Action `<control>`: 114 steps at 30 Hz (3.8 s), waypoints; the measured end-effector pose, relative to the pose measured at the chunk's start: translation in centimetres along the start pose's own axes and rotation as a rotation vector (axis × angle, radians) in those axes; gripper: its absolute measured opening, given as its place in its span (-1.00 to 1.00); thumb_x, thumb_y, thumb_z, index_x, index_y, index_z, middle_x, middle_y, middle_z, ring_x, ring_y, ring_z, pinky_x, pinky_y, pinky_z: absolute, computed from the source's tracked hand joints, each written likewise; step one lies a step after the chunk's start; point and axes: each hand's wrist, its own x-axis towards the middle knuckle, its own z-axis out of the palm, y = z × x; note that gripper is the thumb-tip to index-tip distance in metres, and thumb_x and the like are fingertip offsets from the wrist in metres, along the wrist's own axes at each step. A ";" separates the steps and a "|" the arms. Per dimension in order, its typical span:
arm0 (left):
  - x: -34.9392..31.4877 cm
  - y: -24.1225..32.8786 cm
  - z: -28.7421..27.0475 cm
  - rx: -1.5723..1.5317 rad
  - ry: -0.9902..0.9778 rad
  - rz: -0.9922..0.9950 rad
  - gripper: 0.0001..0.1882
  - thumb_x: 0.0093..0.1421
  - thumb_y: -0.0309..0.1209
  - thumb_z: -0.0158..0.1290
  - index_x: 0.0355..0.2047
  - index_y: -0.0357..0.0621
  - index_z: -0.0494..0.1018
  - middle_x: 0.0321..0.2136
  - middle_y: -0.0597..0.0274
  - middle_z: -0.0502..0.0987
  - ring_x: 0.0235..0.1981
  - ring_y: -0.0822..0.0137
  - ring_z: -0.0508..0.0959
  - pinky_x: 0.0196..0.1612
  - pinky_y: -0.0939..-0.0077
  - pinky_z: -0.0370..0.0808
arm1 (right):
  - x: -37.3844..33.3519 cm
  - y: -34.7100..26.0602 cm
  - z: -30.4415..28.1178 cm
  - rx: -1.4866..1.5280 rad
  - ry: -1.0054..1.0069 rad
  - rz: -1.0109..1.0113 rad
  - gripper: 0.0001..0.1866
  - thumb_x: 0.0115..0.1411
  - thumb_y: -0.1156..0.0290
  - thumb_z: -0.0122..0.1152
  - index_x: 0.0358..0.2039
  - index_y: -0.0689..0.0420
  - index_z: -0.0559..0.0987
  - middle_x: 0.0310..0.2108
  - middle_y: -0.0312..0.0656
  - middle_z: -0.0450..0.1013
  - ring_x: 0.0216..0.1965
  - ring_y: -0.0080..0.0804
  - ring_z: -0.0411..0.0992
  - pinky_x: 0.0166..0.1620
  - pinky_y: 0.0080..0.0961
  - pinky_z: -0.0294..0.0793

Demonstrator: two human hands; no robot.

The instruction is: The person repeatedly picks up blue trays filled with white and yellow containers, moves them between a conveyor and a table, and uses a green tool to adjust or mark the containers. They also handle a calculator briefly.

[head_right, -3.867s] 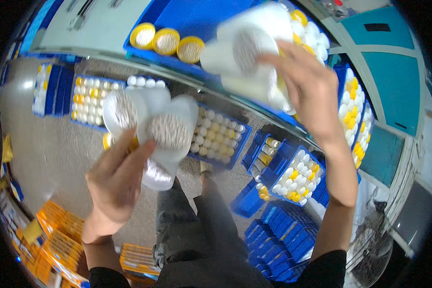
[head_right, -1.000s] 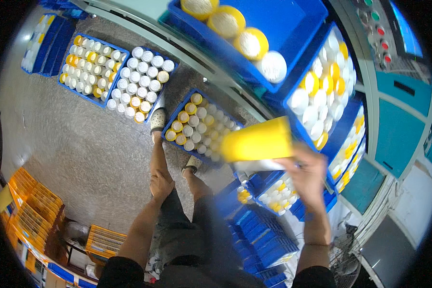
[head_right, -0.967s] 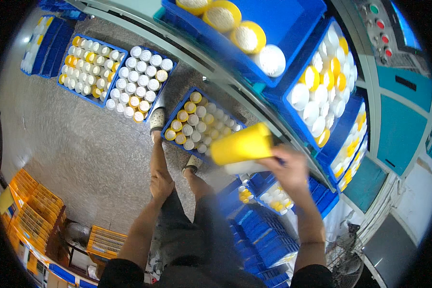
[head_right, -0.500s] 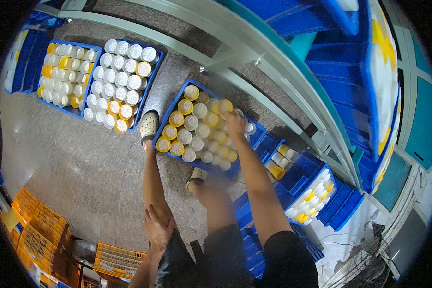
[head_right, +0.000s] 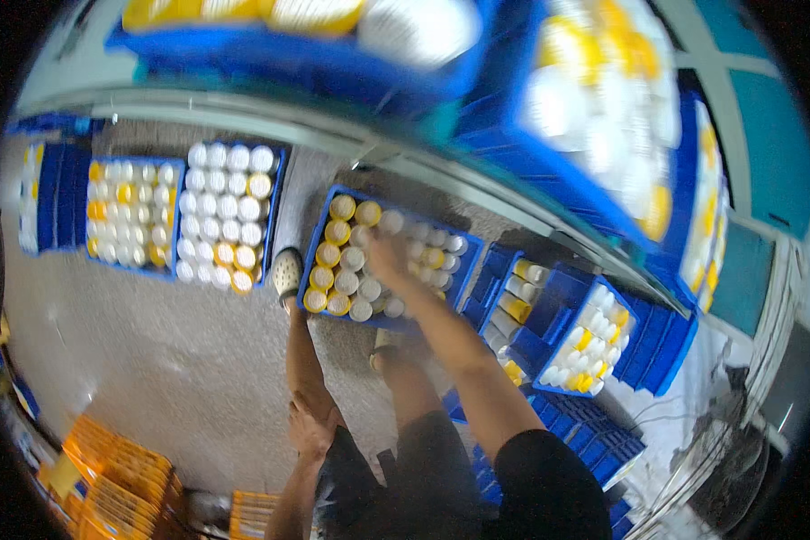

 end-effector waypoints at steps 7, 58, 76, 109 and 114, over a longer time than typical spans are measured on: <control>-0.6 10.1 -14.0 -0.009 0.241 0.594 -0.32 0.15 -0.43 0.11 0.25 -0.37 0.14 0.13 -0.23 0.34 0.12 -0.14 0.38 0.10 0.06 0.40 | -17.5 -2.1 -24.3 0.589 0.281 -0.118 -0.73 0.22 0.33 0.16 -0.10 0.11 0.59 -0.25 -0.03 0.55 -0.19 0.00 0.52 -0.12 -0.16 0.49; -9.0 60.8 -32.1 0.080 0.501 1.320 -0.35 -0.01 -0.74 -0.01 0.15 -0.08 0.36 0.05 -0.24 0.27 0.03 -0.25 0.36 0.12 0.01 0.31 | -9.7 9.0 -57.2 0.407 0.866 0.432 -0.45 0.00 0.72 0.05 0.00 -0.04 0.58 0.19 0.17 0.27 0.05 0.22 0.39 0.09 -0.12 0.48; -27.1 37.4 -11.1 -0.023 0.142 1.473 -0.41 -0.04 -0.72 0.01 0.06 -0.08 0.42 0.11 -0.24 0.25 0.11 -0.27 0.30 0.17 0.04 0.27 | -46.2 4.0 -41.9 0.320 0.822 0.706 -0.33 -0.15 0.72 0.24 0.05 -0.01 0.55 0.15 0.11 0.32 -0.01 0.17 0.42 -0.02 -0.13 0.53; 22.4 17.8 24.8 0.558 0.109 0.881 -0.07 0.08 -0.41 0.17 0.42 0.07 -0.04 0.34 -0.28 -0.09 0.33 -0.30 0.05 0.25 -0.23 0.15 | -18.0 16.6 18.6 0.585 0.331 0.656 -0.39 0.14 0.52 0.14 0.24 -0.17 0.40 0.35 -0.03 0.07 0.15 0.04 0.32 -0.09 -0.27 0.66; 22.4 18.9 24.8 0.457 0.062 0.913 -0.06 0.07 -0.50 0.13 0.43 0.00 -0.08 0.35 -0.22 -0.09 0.33 -0.31 0.05 0.29 -0.20 0.17 | -18.5 16.4 19.6 0.479 0.269 0.670 -0.35 0.15 0.48 0.15 0.27 -0.22 0.35 0.37 -0.04 0.04 0.14 0.02 0.34 -0.14 -0.30 0.67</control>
